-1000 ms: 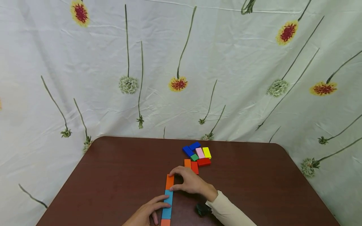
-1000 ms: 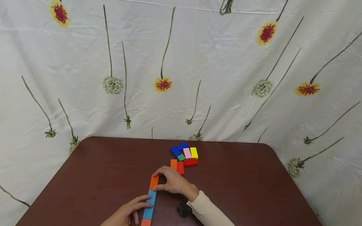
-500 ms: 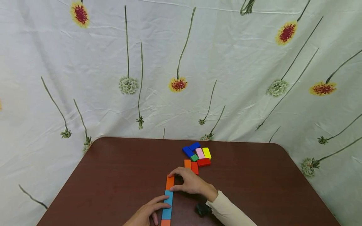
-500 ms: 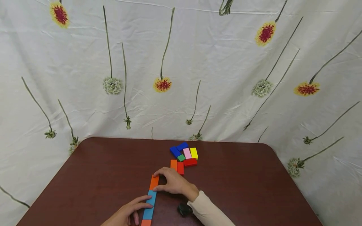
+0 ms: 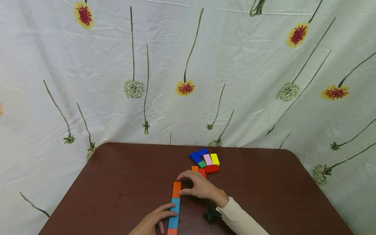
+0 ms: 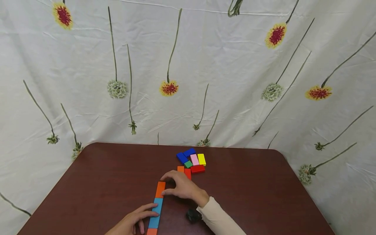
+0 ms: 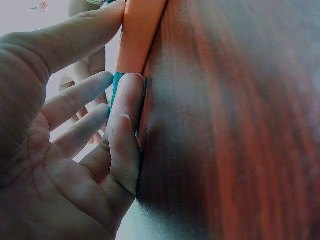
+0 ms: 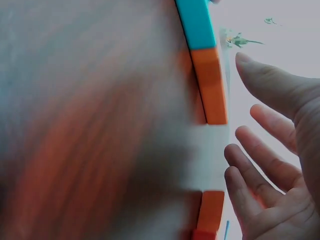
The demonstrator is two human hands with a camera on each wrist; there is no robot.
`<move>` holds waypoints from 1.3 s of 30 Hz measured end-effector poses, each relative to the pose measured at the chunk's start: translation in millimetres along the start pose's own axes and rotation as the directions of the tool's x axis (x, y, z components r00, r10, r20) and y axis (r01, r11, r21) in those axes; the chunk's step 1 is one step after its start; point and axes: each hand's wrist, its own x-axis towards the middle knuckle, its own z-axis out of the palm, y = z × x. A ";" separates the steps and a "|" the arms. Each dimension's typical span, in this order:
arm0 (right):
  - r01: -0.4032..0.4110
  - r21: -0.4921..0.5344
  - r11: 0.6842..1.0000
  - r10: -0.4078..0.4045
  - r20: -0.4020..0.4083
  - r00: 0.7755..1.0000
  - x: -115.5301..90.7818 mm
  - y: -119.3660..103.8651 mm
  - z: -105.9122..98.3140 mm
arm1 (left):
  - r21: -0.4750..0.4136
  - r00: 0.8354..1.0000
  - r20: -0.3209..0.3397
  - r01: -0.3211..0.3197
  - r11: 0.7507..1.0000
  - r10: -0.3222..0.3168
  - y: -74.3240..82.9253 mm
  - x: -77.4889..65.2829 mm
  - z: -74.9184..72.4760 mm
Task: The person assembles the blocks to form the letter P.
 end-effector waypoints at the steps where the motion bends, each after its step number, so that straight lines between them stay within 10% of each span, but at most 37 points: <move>1: -0.007 0.001 1.000 0.007 -0.007 1.000 -0.8 0.7 -1.9 | -0.001 1.000 0.000 0.004 1.000 -0.004 0.1 0.0 0.0; 15: -0.090 -0.056 0.994 0.078 -0.194 0.978 -6.7 28.9 -20.4 | -0.039 0.996 0.010 0.092 0.995 -0.092 1.9 1.6 0.9; 39: -0.126 -0.131 0.983 0.105 -0.156 0.982 -5.5 34.2 -21.1 | -0.061 0.995 0.024 0.096 0.994 -0.094 -0.4 1.1 1.1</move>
